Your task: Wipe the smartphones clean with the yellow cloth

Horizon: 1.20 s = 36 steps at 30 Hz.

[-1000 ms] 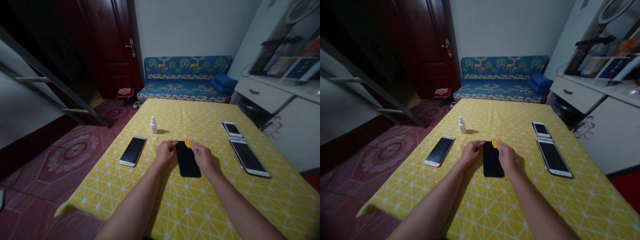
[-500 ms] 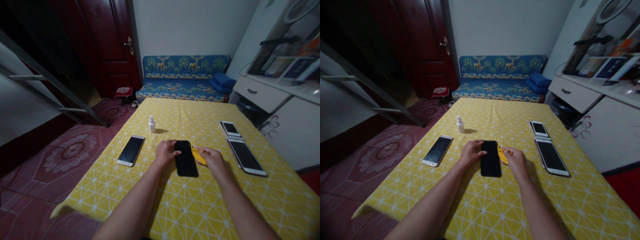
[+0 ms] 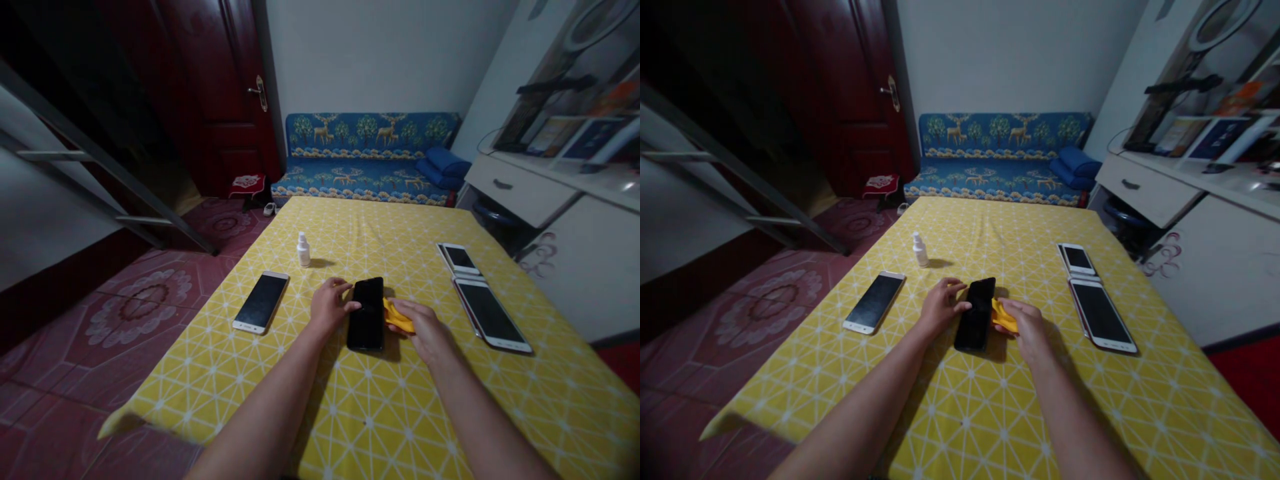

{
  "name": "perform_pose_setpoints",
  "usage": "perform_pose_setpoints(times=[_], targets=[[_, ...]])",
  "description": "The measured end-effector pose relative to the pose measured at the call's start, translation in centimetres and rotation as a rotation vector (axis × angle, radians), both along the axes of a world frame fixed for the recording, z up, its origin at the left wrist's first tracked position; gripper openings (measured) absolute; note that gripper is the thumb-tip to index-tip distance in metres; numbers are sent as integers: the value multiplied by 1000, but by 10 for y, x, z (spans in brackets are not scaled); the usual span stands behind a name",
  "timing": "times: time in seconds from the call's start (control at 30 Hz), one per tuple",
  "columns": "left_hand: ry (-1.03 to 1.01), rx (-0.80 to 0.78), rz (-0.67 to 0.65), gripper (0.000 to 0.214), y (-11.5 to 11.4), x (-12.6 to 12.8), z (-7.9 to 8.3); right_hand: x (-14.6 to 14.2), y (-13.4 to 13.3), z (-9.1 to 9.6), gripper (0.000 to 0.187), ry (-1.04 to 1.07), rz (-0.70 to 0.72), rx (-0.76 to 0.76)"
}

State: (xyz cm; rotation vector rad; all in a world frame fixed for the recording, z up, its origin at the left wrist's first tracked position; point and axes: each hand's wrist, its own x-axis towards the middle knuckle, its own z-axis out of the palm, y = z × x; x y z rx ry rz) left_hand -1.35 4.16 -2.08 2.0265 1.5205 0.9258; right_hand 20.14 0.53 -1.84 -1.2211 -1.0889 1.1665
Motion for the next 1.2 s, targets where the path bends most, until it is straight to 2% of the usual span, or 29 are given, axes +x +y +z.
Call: perform_pose_setpoints(times=[0.1,0.2,0.27,0.33,0.47,0.57,0.67,0.77,0.87,1.0,1.1,1.2], targets=[[-214,-92,24,39,-1,5,0,-8,-1,4,22,94,-9,-130],[-526,-246,-45,35,-3,11,4,-15,-2,7,30,126,9,-79],[-608,-307,-66,43,-5,12,9,-19,-4,8,36,147,8,-56],[-596,-308,-79,52,-8,10,15,-23,-6,9,41,153,24,-47],[-432,-168,-80,57,-12,6,25,-29,-11,13,50,111,120,-41],[-382,-182,-96,60,-13,4,29,-31,-13,16,50,53,163,-10],[-432,-220,-106,56,-10,2,28,-33,-14,18,49,2,184,23],[-582,-333,-142,41,-8,1,25,-36,-14,18,48,-7,191,28],[-715,-464,-178,34,-8,3,20,-36,-10,14,48,59,132,-1],[-746,-482,-196,41,-10,7,16,-25,-1,6,44,190,-45,26],[-624,-430,-173,38,-8,6,15,-13,6,2,35,190,-171,76],[-384,-327,-115,32,-5,0,16,-6,7,1,31,150,-233,99]])
